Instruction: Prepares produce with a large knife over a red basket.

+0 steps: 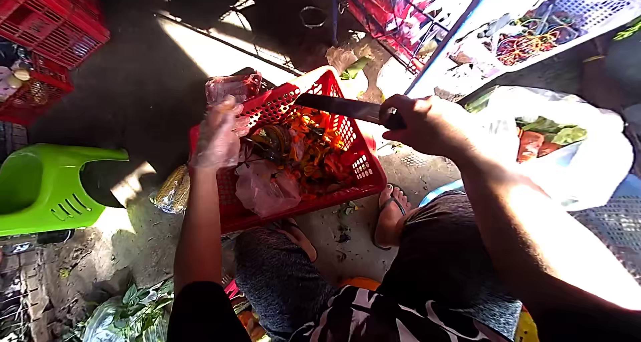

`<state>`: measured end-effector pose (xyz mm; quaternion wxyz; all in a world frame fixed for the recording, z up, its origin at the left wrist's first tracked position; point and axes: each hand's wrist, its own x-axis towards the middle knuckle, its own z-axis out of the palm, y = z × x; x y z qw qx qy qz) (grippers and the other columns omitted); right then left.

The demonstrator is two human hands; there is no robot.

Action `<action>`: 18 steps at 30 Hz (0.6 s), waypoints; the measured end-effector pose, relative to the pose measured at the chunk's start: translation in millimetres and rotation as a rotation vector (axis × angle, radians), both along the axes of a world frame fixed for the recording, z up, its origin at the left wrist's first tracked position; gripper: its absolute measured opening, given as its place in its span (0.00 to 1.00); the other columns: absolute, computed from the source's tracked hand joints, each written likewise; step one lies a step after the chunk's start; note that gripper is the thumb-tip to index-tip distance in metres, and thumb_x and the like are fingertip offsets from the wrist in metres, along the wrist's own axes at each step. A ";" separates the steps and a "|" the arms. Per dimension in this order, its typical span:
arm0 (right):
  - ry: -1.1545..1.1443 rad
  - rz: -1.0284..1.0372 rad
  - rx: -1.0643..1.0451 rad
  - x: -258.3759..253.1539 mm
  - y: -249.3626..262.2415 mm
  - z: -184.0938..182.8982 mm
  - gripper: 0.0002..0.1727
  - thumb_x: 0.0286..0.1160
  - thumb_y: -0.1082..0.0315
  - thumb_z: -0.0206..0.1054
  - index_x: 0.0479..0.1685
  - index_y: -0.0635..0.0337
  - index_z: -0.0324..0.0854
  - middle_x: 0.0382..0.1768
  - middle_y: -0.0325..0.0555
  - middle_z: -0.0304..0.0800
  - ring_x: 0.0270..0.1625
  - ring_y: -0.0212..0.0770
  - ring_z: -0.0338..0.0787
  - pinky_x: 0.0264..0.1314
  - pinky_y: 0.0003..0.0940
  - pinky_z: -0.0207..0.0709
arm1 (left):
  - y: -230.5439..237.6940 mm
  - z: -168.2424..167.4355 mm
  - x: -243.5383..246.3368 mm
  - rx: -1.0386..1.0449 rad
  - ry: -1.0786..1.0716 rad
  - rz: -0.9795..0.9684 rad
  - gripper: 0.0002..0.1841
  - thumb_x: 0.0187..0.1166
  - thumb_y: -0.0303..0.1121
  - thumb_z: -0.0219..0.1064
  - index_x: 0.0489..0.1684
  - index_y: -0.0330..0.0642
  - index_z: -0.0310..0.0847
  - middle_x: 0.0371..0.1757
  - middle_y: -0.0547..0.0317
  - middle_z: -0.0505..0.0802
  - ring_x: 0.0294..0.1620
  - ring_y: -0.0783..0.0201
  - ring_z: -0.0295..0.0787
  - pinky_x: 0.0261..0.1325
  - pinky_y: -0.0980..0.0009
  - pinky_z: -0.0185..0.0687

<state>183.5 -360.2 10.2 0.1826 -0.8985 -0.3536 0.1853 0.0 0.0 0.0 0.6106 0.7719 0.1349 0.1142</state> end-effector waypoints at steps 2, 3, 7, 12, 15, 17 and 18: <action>-0.012 -0.009 0.048 -6.9 0.5 -0.1 0.21 0.67 0.70 0.81 0.59 0.57 0.83 0.36 0.63 0.91 0.40 0.71 0.92 0.39 0.73 0.78 | 13.8 -32.0 0.1 0.660 0.418 -0.109 0.23 0.82 0.40 0.67 0.68 0.31 0.82 0.74 0.37 0.83 0.76 0.50 0.80 0.81 0.53 0.71; -0.006 -0.015 0.047 -7.8 0.4 0.5 0.21 0.67 0.70 0.82 0.59 0.57 0.84 0.35 0.62 0.92 0.40 0.70 0.92 0.39 0.73 0.78 | 15.7 -38.1 -6.3 0.864 0.705 -0.231 0.23 0.80 0.47 0.70 0.60 0.37 0.88 0.69 0.37 0.87 0.75 0.44 0.81 0.80 0.43 0.69; -0.014 -0.031 -0.019 -4.3 -7.5 -0.9 0.20 0.67 0.68 0.82 0.58 0.53 0.84 0.34 0.58 0.92 0.39 0.66 0.92 0.37 0.69 0.79 | 49.6 -44.0 -40.0 0.950 1.419 -0.251 0.24 0.83 0.51 0.65 0.49 0.32 0.89 0.56 0.32 0.91 0.64 0.33 0.85 0.67 0.31 0.73; 0.001 -0.018 0.013 -0.2 -2.7 -3.0 0.20 0.67 0.70 0.82 0.58 0.57 0.84 0.37 0.63 0.91 0.41 0.70 0.91 0.39 0.73 0.78 | -10.9 -41.4 -25.6 1.110 0.704 -0.345 0.10 0.80 0.34 0.68 0.51 0.43 0.92 0.51 0.45 0.95 0.61 0.44 0.88 0.76 0.41 0.71; -0.005 -0.020 0.019 -5.2 6.8 0.4 0.20 0.67 0.69 0.81 0.58 0.56 0.84 0.37 0.62 0.92 0.41 0.70 0.92 0.39 0.74 0.79 | -36.3 -85.2 3.2 1.185 0.426 -0.610 0.10 0.79 0.32 0.67 0.50 0.44 0.94 0.58 0.50 0.94 0.67 0.48 0.87 0.76 0.46 0.72; 0.014 -0.012 0.026 -10.4 8.9 3.5 0.19 0.68 0.68 0.82 0.58 0.55 0.85 0.37 0.60 0.92 0.40 0.67 0.92 0.40 0.72 0.79 | -36.4 -101.6 12.9 1.199 0.403 -0.707 0.13 0.83 0.33 0.63 0.56 0.44 0.92 0.68 0.50 0.90 0.78 0.47 0.79 0.86 0.46 0.59; 0.018 0.000 0.029 -11.4 7.5 3.5 0.19 0.67 0.68 0.82 0.57 0.54 0.85 0.35 0.57 0.92 0.39 0.65 0.92 0.39 0.70 0.79 | -31.0 -105.6 12.3 1.205 0.372 -0.713 0.14 0.83 0.35 0.63 0.56 0.43 0.92 0.70 0.49 0.89 0.79 0.46 0.77 0.87 0.45 0.57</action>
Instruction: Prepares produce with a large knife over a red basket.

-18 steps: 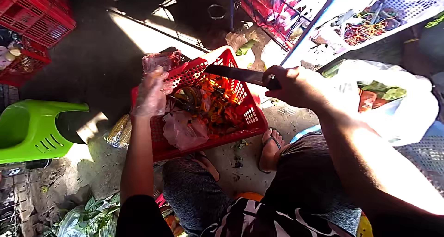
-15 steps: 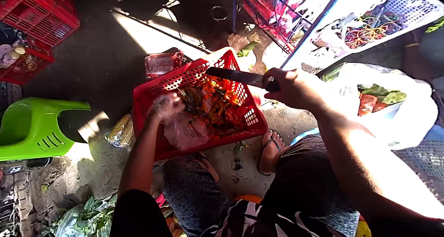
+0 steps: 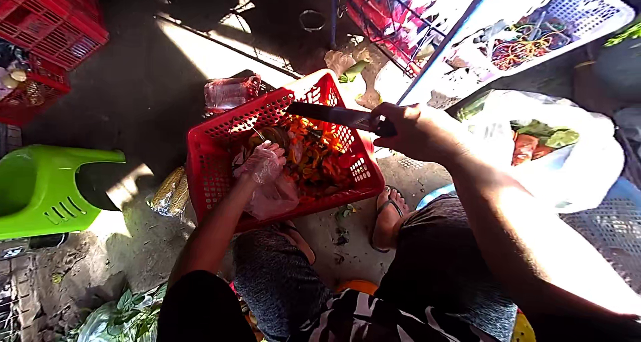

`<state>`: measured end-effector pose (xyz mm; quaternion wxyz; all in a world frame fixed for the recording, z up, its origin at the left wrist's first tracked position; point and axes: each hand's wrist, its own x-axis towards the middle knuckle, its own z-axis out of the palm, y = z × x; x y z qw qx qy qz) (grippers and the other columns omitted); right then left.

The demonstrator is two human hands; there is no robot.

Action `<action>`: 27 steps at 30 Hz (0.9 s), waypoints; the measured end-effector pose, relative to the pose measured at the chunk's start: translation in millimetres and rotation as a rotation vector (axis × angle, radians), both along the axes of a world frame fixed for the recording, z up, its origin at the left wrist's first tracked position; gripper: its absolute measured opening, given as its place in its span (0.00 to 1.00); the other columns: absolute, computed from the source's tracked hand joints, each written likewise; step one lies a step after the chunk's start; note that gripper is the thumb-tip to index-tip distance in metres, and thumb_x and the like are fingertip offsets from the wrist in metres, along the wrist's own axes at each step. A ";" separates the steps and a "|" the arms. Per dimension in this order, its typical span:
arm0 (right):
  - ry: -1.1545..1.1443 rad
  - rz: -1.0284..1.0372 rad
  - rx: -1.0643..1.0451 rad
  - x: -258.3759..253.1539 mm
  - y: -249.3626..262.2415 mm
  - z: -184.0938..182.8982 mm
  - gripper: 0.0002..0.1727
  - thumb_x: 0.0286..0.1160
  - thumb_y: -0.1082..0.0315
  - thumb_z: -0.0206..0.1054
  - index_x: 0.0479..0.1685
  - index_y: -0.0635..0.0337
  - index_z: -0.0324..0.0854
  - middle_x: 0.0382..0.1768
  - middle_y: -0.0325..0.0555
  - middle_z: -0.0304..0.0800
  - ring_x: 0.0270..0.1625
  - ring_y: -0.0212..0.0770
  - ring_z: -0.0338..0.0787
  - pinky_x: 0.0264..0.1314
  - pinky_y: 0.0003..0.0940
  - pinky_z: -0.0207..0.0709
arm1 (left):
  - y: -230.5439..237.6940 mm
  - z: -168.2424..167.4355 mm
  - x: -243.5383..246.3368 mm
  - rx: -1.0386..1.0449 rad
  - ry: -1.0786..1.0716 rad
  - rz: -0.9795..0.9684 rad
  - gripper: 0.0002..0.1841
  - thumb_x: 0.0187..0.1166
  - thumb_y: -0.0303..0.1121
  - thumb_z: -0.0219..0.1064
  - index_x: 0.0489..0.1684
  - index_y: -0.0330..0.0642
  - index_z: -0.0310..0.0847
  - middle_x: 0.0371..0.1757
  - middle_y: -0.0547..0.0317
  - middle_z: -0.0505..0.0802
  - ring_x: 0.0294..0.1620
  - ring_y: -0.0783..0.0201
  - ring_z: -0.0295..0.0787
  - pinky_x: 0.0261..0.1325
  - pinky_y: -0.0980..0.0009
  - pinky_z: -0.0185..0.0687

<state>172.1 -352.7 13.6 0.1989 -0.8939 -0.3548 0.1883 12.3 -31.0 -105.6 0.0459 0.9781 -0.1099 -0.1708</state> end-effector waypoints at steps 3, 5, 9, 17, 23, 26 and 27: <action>-0.012 0.041 -0.014 -0.4 -5.3 0.1 0.19 0.66 0.68 0.83 0.56 0.52 0.85 0.35 0.55 0.92 0.38 0.63 0.92 0.37 0.68 0.79 | 31.0 -5.0 -18.3 -0.065 -0.134 0.144 0.17 0.85 0.37 0.61 0.61 0.37 0.88 0.70 0.41 0.88 0.76 0.42 0.81 0.82 0.44 0.65; -0.022 0.041 -0.032 0.4 -5.6 0.4 0.19 0.67 0.68 0.82 0.57 0.52 0.85 0.36 0.56 0.92 0.39 0.64 0.92 0.37 0.68 0.80 | 41.6 2.4 -29.0 -0.026 -0.065 0.446 0.22 0.90 0.41 0.57 0.70 0.34 0.80 0.70 0.38 0.87 0.74 0.41 0.82 0.79 0.44 0.70; -0.027 0.033 -0.044 5.1 -2.0 -1.7 0.19 0.68 0.68 0.81 0.58 0.52 0.84 0.36 0.56 0.92 0.39 0.64 0.92 0.38 0.68 0.80 | 49.7 -0.6 -27.9 0.267 0.225 0.824 0.21 0.82 0.42 0.65 0.66 0.37 0.82 0.60 0.36 0.90 0.64 0.37 0.87 0.65 0.36 0.78; -0.018 0.046 -0.029 4.2 -1.9 -5.2 0.19 0.66 0.67 0.83 0.56 0.50 0.85 0.33 0.53 0.92 0.36 0.61 0.92 0.34 0.66 0.79 | 33.1 -14.3 -7.2 0.151 0.069 0.403 0.28 0.71 0.27 0.73 0.76 0.42 0.78 0.75 0.43 0.83 0.77 0.43 0.77 0.82 0.46 0.64; -0.026 0.049 -0.037 5.6 -4.6 -6.7 0.18 0.66 0.67 0.83 0.55 0.51 0.85 0.33 0.54 0.92 0.37 0.62 0.92 0.35 0.66 0.80 | 30.4 -22.9 -19.8 0.136 0.090 0.478 0.37 0.71 0.30 0.75 0.86 0.43 0.67 0.77 0.36 0.79 0.80 0.38 0.73 0.83 0.45 0.66; -0.026 0.040 -0.044 4.7 -4.2 -6.0 0.18 0.66 0.66 0.83 0.55 0.51 0.85 0.32 0.54 0.91 0.36 0.63 0.92 0.34 0.67 0.79 | 29.0 -25.4 -29.6 0.224 0.106 0.446 0.26 0.74 0.31 0.71 0.75 0.45 0.79 0.75 0.37 0.80 0.79 0.38 0.74 0.80 0.45 0.69; -0.028 0.035 -0.049 3.7 -3.3 -4.7 0.18 0.67 0.66 0.82 0.55 0.51 0.85 0.32 0.55 0.91 0.37 0.63 0.92 0.35 0.67 0.79 | 29.7 -27.0 -32.7 0.260 0.114 0.419 0.24 0.77 0.33 0.69 0.74 0.45 0.81 0.78 0.39 0.79 0.81 0.39 0.72 0.82 0.45 0.66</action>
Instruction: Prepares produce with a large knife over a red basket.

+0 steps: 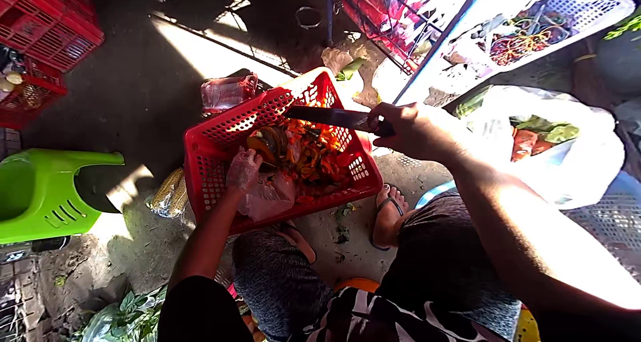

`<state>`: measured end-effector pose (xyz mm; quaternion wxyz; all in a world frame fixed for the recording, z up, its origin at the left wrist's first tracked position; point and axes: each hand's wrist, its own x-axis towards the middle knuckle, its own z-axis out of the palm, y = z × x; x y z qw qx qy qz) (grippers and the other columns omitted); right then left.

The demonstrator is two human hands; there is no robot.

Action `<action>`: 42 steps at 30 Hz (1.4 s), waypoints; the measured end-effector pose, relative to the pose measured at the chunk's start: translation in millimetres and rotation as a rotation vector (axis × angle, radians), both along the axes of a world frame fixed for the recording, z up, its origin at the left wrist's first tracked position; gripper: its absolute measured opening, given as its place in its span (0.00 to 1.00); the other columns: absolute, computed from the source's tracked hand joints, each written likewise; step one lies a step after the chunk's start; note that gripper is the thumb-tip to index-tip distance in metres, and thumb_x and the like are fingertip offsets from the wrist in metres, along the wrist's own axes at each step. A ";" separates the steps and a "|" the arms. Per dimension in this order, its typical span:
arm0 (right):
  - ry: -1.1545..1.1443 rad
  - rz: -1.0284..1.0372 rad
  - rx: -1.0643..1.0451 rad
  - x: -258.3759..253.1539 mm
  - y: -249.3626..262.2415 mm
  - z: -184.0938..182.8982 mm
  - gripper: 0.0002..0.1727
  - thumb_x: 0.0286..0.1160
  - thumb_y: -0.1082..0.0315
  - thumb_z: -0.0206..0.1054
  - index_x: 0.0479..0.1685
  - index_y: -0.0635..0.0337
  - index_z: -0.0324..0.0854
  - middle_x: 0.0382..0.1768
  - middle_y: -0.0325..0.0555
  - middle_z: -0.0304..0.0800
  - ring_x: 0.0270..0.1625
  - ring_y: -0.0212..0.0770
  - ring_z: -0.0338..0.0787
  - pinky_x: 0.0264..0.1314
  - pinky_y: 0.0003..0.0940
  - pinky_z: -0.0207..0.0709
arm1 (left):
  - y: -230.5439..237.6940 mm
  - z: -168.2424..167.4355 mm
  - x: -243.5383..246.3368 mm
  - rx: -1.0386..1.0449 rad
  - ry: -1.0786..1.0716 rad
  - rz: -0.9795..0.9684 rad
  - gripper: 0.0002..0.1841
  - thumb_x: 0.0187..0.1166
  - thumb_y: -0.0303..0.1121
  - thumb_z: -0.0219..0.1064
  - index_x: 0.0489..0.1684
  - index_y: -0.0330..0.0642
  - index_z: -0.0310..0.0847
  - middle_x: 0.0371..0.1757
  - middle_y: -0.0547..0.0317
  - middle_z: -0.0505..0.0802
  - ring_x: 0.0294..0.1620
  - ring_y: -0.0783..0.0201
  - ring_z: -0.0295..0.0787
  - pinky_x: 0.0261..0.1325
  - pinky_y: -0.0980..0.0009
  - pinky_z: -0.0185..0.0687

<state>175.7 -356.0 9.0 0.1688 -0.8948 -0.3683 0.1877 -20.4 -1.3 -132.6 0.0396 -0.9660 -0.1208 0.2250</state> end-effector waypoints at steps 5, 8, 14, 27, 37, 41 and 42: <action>-0.007 -0.024 0.146 -5.3 -0.1 5.9 0.20 0.71 0.67 0.79 0.61 0.57 0.84 0.31 0.55 0.91 0.33 0.62 0.91 0.34 0.67 0.79 | 1.5 30.2 0.6 -0.050 -0.039 0.052 0.28 0.78 0.40 0.71 0.77 0.38 0.77 0.77 0.37 0.80 0.80 0.40 0.73 0.83 0.45 0.64; 0.063 -0.001 0.416 -10.6 -2.5 12.1 0.22 0.74 0.68 0.75 0.67 0.57 0.81 0.29 0.46 0.89 0.26 0.45 0.86 0.30 0.52 0.80 | -3.6 83.8 -4.8 -0.271 -0.308 0.337 0.31 0.75 0.42 0.76 0.76 0.37 0.76 0.75 0.37 0.81 0.78 0.39 0.75 0.80 0.42 0.69; 0.353 -0.086 0.654 -37.9 21.8 23.1 0.13 0.79 0.77 0.61 0.59 0.64 0.81 0.33 0.49 0.85 0.31 0.41 0.82 0.37 0.46 0.79 | -31.4 140.8 -12.0 -1.545 -0.960 0.756 0.29 0.84 0.26 0.57 0.86 0.51 0.56 0.69 0.49 0.83 0.59 0.51 0.89 0.60 0.51 0.88; 0.241 -0.211 0.487 -74.1 45.3 16.9 0.22 0.94 0.51 0.52 0.52 0.63 0.81 0.31 0.54 0.85 0.37 0.53 0.88 0.46 0.58 0.79 | -121.3 158.3 21.8 -2.195 -1.303 1.071 0.38 0.81 0.73 0.43 0.68 0.47 0.69 0.62 0.43 0.84 0.63 0.42 0.84 0.62 0.41 0.82; 0.115 -0.184 0.346 -88.1 48.0 19.7 0.25 0.96 0.51 0.46 0.59 0.63 0.80 0.35 0.60 0.89 0.43 0.62 0.92 0.48 0.64 0.80 | -120.5 138.0 20.6 -2.273 -1.341 0.804 0.24 0.73 0.44 0.75 0.61 0.44 0.73 0.56 0.42 0.87 0.56 0.44 0.87 0.60 0.42 0.85; 0.145 -0.156 0.268 -97.0 59.3 14.2 0.27 0.96 0.51 0.45 0.65 0.65 0.79 0.41 0.64 0.91 0.48 0.66 0.93 0.52 0.67 0.81 | -123.9 136.1 26.9 -2.289 -1.292 0.817 0.28 0.71 0.44 0.75 0.67 0.45 0.72 0.57 0.45 0.87 0.56 0.49 0.87 0.60 0.48 0.85; 0.154 -0.161 0.272 -98.5 61.6 13.1 0.26 0.96 0.51 0.46 0.66 0.65 0.79 0.41 0.65 0.91 0.49 0.66 0.93 0.53 0.66 0.81 | -125.2 135.8 27.9 -2.312 -1.282 0.822 0.28 0.74 0.45 0.72 0.71 0.45 0.70 0.59 0.45 0.86 0.58 0.50 0.86 0.62 0.49 0.84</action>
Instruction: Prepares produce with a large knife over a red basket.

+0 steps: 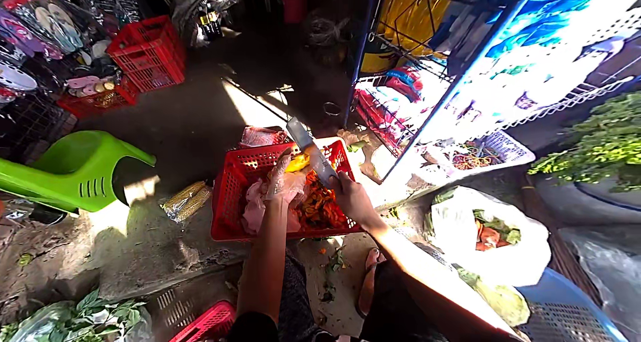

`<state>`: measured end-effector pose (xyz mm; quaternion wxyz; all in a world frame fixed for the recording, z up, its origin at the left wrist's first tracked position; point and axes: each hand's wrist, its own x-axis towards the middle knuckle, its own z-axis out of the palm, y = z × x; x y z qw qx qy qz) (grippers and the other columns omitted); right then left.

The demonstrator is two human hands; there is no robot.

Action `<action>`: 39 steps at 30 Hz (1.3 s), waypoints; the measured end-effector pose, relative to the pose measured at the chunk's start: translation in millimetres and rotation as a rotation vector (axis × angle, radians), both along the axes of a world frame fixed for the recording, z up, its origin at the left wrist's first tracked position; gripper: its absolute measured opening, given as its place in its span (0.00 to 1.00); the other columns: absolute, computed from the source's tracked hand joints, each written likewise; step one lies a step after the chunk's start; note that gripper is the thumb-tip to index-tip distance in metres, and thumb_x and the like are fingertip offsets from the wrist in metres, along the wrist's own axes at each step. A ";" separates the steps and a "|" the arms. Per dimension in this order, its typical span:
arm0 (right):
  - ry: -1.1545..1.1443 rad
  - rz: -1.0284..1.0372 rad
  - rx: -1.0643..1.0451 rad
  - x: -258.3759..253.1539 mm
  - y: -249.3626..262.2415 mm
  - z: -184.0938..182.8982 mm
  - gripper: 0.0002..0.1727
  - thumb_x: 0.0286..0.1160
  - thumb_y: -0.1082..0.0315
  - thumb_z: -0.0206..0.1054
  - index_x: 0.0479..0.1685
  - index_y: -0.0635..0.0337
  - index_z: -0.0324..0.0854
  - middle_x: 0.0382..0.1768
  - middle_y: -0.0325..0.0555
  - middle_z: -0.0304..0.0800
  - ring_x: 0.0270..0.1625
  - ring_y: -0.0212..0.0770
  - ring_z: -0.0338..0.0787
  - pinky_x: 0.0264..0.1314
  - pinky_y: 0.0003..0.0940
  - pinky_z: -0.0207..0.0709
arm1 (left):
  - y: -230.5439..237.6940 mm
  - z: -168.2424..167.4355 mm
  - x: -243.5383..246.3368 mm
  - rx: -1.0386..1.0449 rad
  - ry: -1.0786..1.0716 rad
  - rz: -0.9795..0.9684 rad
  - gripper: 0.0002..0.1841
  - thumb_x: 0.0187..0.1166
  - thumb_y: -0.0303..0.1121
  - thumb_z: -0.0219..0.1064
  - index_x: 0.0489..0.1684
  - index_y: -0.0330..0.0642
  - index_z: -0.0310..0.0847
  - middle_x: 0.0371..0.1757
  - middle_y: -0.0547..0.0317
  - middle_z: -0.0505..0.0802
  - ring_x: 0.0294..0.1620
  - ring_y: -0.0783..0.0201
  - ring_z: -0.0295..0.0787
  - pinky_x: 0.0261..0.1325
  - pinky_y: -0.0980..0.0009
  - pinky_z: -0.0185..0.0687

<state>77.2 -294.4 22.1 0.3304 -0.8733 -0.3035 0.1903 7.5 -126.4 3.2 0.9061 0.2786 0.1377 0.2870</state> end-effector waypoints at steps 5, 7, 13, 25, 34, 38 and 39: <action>-0.109 -0.078 0.147 2.7 0.0 3.1 0.23 0.95 0.53 0.48 0.59 0.64 0.81 0.32 0.59 0.89 0.40 0.62 0.92 0.45 0.64 0.81 | 2.0 2.4 2.0 -0.056 -0.074 0.045 0.35 0.74 0.46 0.73 0.79 0.46 0.62 0.67 0.41 0.83 0.63 0.46 0.85 0.67 0.48 0.83; -0.120 -0.105 0.154 5.1 -0.6 9.5 0.22 0.95 0.54 0.48 0.56 0.64 0.81 0.30 0.58 0.88 0.39 0.61 0.91 0.44 0.62 0.80 | 5.2 -2.3 1.7 -0.011 -0.103 0.044 0.45 0.61 0.46 0.83 0.80 0.46 0.63 0.68 0.41 0.84 0.65 0.46 0.85 0.68 0.49 0.83; -0.090 -0.092 0.104 7.1 5.5 0.9 0.24 0.95 0.53 0.48 0.61 0.64 0.80 0.34 0.60 0.90 0.42 0.63 0.92 0.48 0.63 0.81 | 4.0 -12.2 5.4 0.116 -0.104 0.035 0.45 0.43 0.43 0.90 0.68 0.45 0.72 0.60 0.50 0.89 0.62 0.52 0.88 0.67 0.50 0.84; 0.025 -0.009 0.267 1.3 5.1 -9.1 0.22 0.95 0.56 0.50 0.60 0.66 0.82 0.29 0.48 0.84 0.31 0.41 0.84 0.41 0.43 0.79 | 7.1 -18.0 -4.2 0.168 -0.259 -0.102 0.47 0.38 0.49 0.93 0.67 0.48 0.78 0.61 0.52 0.91 0.63 0.55 0.89 0.67 0.56 0.85; -0.468 0.065 0.308 3.0 -1.8 -26.1 0.21 0.90 0.57 0.56 0.44 0.68 0.85 0.28 0.59 0.90 0.30 0.61 0.93 0.31 0.60 0.83 | 5.3 1.2 4.9 -0.295 -0.016 0.104 0.14 0.86 0.40 0.53 0.53 0.42 0.79 0.50 0.47 0.90 0.51 0.49 0.89 0.55 0.50 0.88; -0.739 0.171 0.475 -10.1 -0.6 -30.7 0.13 0.83 0.66 0.61 0.40 0.67 0.86 0.32 0.58 0.91 0.29 0.55 0.93 0.26 0.48 0.85 | 10.8 -6.2 3.9 -0.119 -0.066 0.077 0.17 0.87 0.34 0.50 0.65 0.42 0.80 0.59 0.49 0.90 0.58 0.54 0.89 0.60 0.57 0.88; -0.768 0.193 0.478 -15.8 0.4 -28.5 0.12 0.81 0.68 0.61 0.40 0.67 0.86 0.32 0.58 0.91 0.30 0.56 0.94 0.26 0.48 0.85 | 12.9 -7.8 4.4 -0.044 -0.074 0.051 0.18 0.88 0.34 0.51 0.68 0.42 0.79 0.61 0.50 0.90 0.59 0.56 0.89 0.60 0.59 0.88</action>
